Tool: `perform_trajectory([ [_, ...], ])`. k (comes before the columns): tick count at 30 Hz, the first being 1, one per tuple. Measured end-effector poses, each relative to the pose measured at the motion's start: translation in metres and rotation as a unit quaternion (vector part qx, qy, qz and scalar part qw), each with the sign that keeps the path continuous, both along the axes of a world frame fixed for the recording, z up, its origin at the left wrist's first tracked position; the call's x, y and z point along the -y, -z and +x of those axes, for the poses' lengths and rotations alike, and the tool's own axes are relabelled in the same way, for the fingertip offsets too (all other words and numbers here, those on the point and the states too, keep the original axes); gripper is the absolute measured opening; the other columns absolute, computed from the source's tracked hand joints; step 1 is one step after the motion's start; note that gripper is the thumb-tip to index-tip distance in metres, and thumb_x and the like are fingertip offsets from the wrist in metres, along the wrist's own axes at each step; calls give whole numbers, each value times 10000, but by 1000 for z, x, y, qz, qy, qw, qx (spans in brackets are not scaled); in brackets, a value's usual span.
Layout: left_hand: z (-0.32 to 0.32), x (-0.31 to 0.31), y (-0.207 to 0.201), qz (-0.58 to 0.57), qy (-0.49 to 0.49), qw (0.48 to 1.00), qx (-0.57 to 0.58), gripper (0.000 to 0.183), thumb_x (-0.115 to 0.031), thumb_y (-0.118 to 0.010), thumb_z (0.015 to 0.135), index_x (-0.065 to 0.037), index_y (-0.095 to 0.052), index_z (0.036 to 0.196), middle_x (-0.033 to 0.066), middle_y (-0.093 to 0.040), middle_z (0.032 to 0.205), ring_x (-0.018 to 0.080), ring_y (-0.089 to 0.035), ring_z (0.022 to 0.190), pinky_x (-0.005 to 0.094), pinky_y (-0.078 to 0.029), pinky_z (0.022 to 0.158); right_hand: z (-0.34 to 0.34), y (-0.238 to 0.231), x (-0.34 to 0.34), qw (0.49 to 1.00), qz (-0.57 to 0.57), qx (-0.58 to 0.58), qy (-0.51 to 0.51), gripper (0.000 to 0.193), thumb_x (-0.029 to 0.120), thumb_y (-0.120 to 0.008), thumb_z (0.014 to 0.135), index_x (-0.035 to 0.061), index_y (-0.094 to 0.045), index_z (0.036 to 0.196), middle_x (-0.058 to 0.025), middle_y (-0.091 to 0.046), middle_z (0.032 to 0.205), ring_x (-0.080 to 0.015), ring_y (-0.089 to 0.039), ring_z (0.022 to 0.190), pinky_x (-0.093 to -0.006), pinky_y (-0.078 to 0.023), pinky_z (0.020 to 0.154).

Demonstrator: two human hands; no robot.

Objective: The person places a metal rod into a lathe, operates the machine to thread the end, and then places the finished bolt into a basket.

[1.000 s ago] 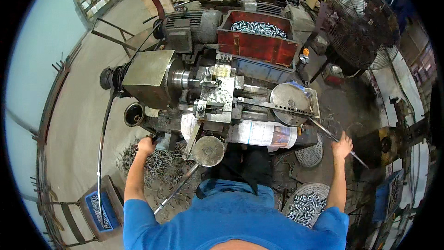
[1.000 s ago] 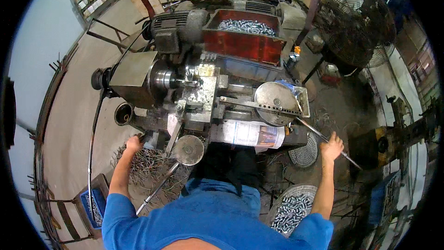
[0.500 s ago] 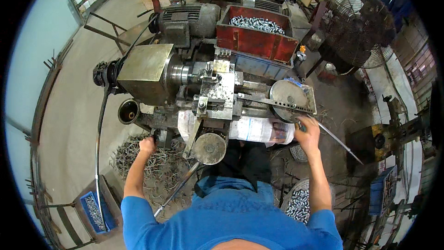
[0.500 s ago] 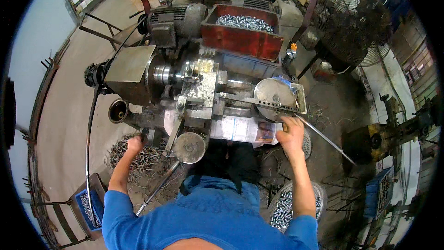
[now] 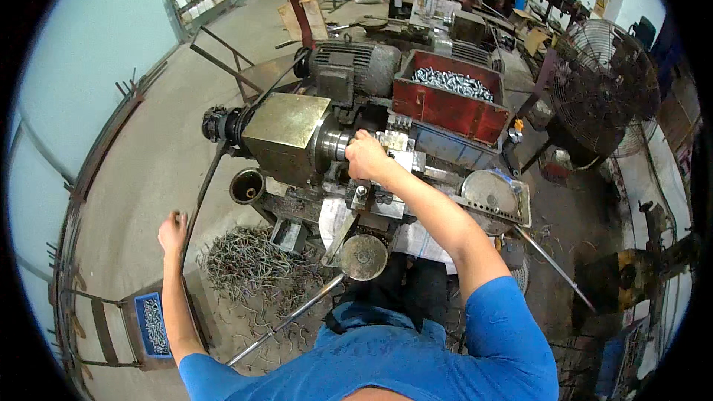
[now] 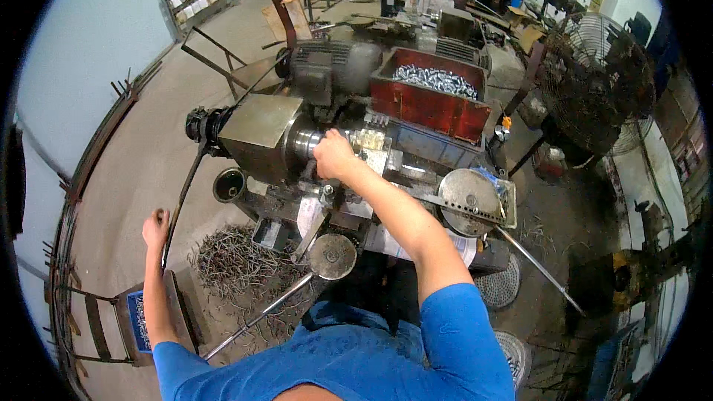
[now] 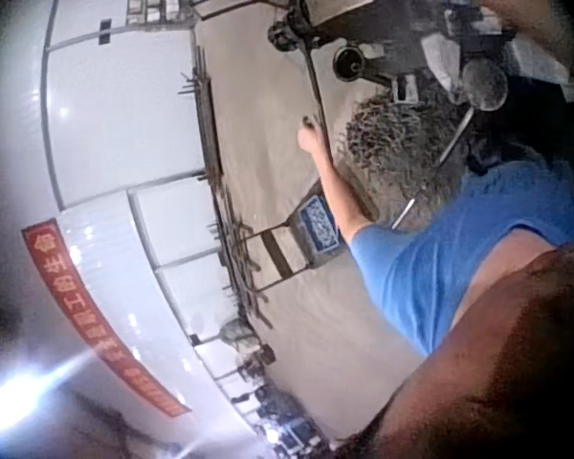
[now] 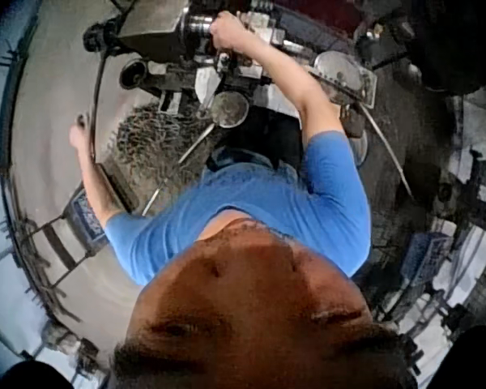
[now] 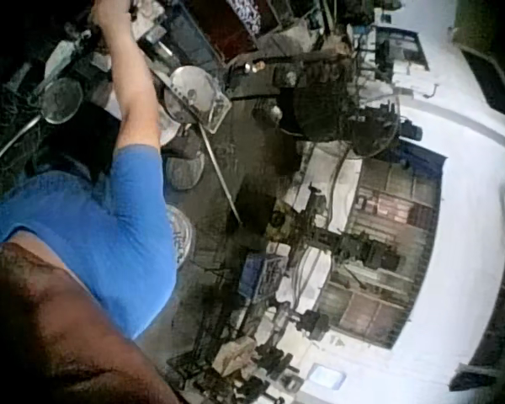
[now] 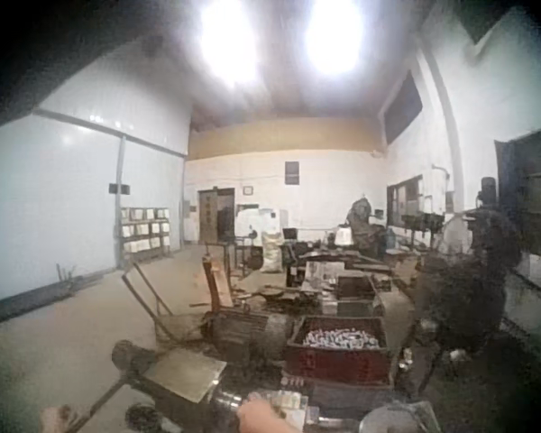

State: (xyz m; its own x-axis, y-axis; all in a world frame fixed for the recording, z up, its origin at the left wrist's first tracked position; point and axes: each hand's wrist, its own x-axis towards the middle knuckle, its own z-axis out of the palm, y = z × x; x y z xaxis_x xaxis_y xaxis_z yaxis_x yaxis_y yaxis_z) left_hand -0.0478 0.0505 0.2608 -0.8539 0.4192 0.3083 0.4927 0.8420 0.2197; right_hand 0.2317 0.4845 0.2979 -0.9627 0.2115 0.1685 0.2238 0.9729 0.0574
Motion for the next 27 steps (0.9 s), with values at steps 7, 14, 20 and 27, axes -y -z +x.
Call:
perform_trajectory([
  [7,80,-7,30,-48,-62,995,69,508,-459,-691,689,12,-595,852,249,-622,794,414,-607,790,474,-480,699,-8,15,-3,999,-19,-26,-9,197,143,-615,538,12,-667,676,-178,-638,790,-332,-560,898,-373,-431,861],
  [14,68,-8,40,-6,48,989,138,402,-311,-724,669,41,-550,758,251,-587,717,428,-575,728,472,-451,645,12,-5,8,998,51,15,23,268,218,-617,605,6,-689,751,-188,-638,871,-331,-540,951,-393,-361,946],
  [20,71,-21,19,153,57,911,378,227,-171,-665,745,40,-581,735,113,-582,575,198,-586,479,350,-461,477,65,-89,-46,980,125,-115,104,332,239,-662,529,21,-658,779,-135,-570,866,-296,-499,905,-354,-420,844],
  [27,67,-31,38,251,130,899,334,219,-177,-627,803,27,-572,745,49,-530,577,127,-519,454,295,-410,422,182,-95,-35,951,-5,-274,145,543,204,-631,569,73,-614,1096,-191,-460,1288,-353,-450,1133,-426,-379,965],
])
